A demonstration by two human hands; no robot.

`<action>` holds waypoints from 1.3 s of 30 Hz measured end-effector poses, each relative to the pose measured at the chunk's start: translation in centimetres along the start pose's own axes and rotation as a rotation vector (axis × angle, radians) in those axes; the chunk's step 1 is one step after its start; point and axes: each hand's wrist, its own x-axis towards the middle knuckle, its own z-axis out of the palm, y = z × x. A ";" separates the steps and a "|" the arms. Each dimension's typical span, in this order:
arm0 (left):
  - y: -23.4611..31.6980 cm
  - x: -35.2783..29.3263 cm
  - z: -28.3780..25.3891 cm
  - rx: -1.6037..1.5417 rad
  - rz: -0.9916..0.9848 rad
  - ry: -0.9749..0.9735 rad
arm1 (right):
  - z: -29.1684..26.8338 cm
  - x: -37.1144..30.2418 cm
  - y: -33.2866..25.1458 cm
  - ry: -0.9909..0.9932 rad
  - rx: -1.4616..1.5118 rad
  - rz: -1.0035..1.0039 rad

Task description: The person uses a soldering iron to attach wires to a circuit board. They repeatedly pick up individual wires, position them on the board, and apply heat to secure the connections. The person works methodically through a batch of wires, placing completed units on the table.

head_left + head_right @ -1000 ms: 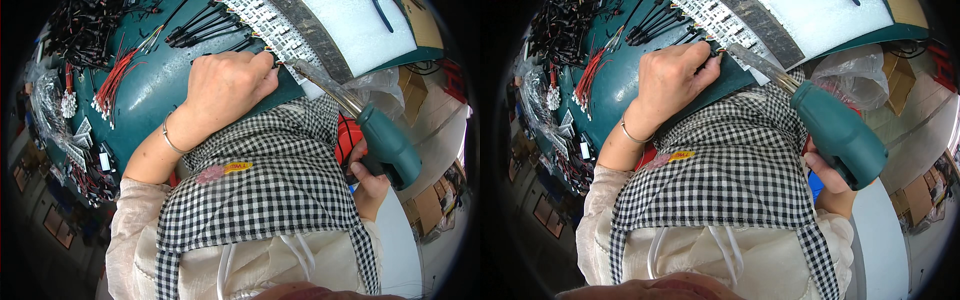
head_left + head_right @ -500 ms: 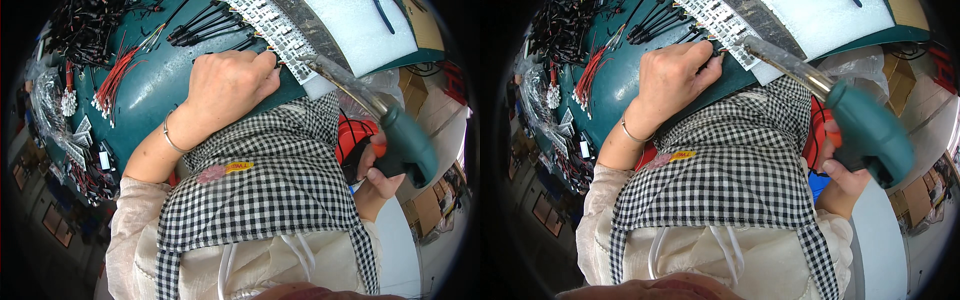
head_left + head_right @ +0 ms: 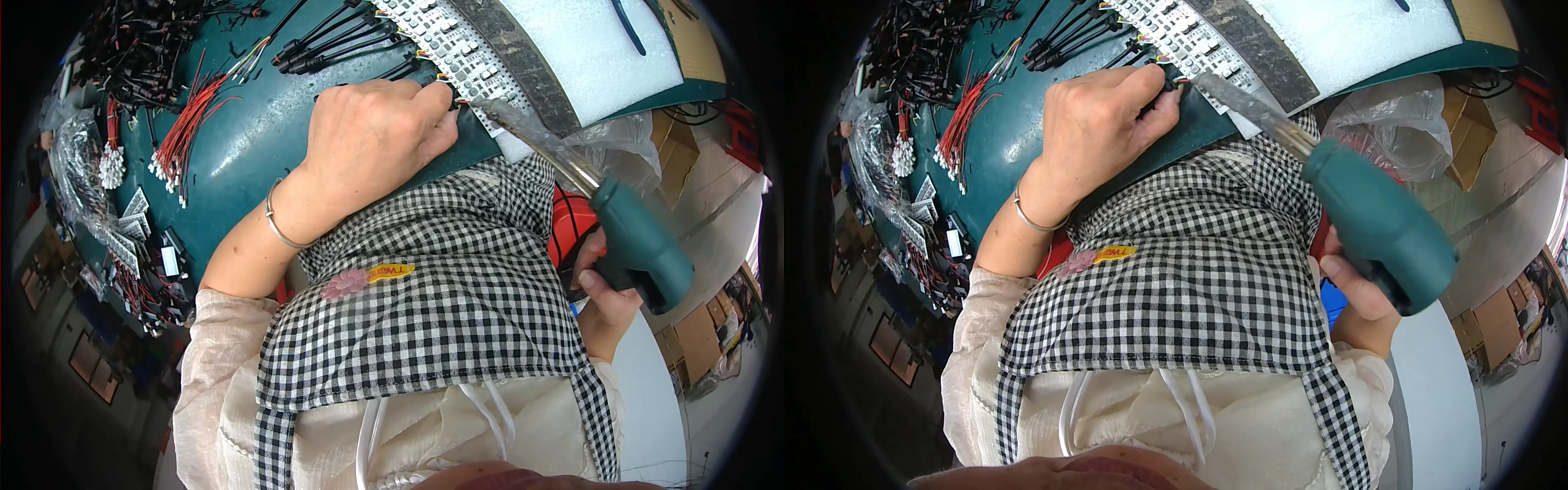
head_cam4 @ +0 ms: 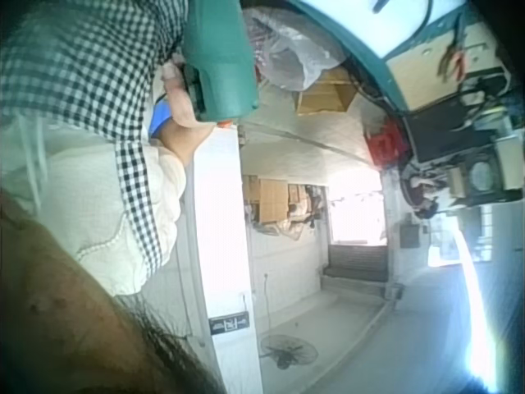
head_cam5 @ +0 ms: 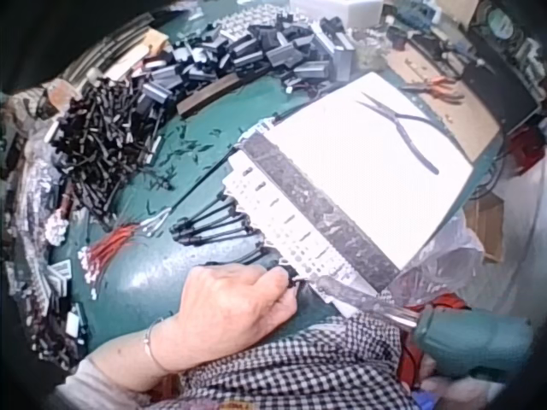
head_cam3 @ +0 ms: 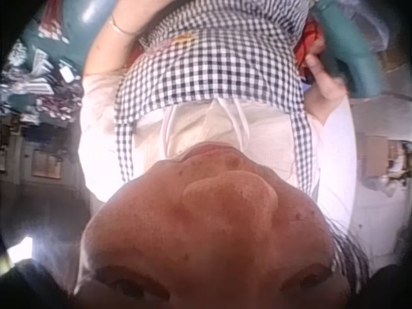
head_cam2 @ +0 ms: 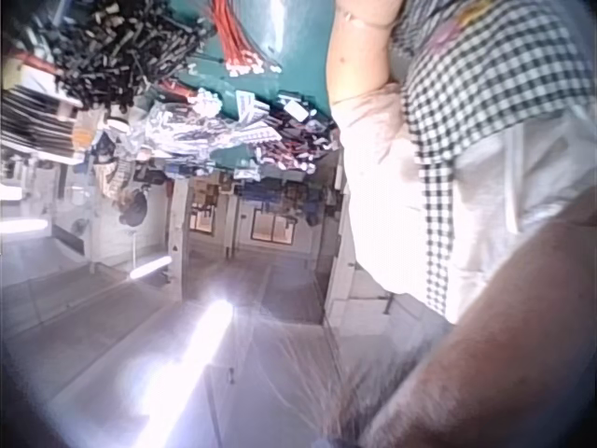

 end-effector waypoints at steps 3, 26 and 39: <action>0.0 0.0 0.0 0.001 0.001 -0.001 | 0.3 0.1 0.0 0.028 0.091 0.038; 0.0 0.0 -0.1 0.017 0.007 -0.001 | 0.2 2.1 -1.1 -0.001 0.371 -0.079; 0.3 0.0 -0.3 0.024 0.001 -0.013 | 0.4 1.9 -1.1 0.012 0.354 -0.057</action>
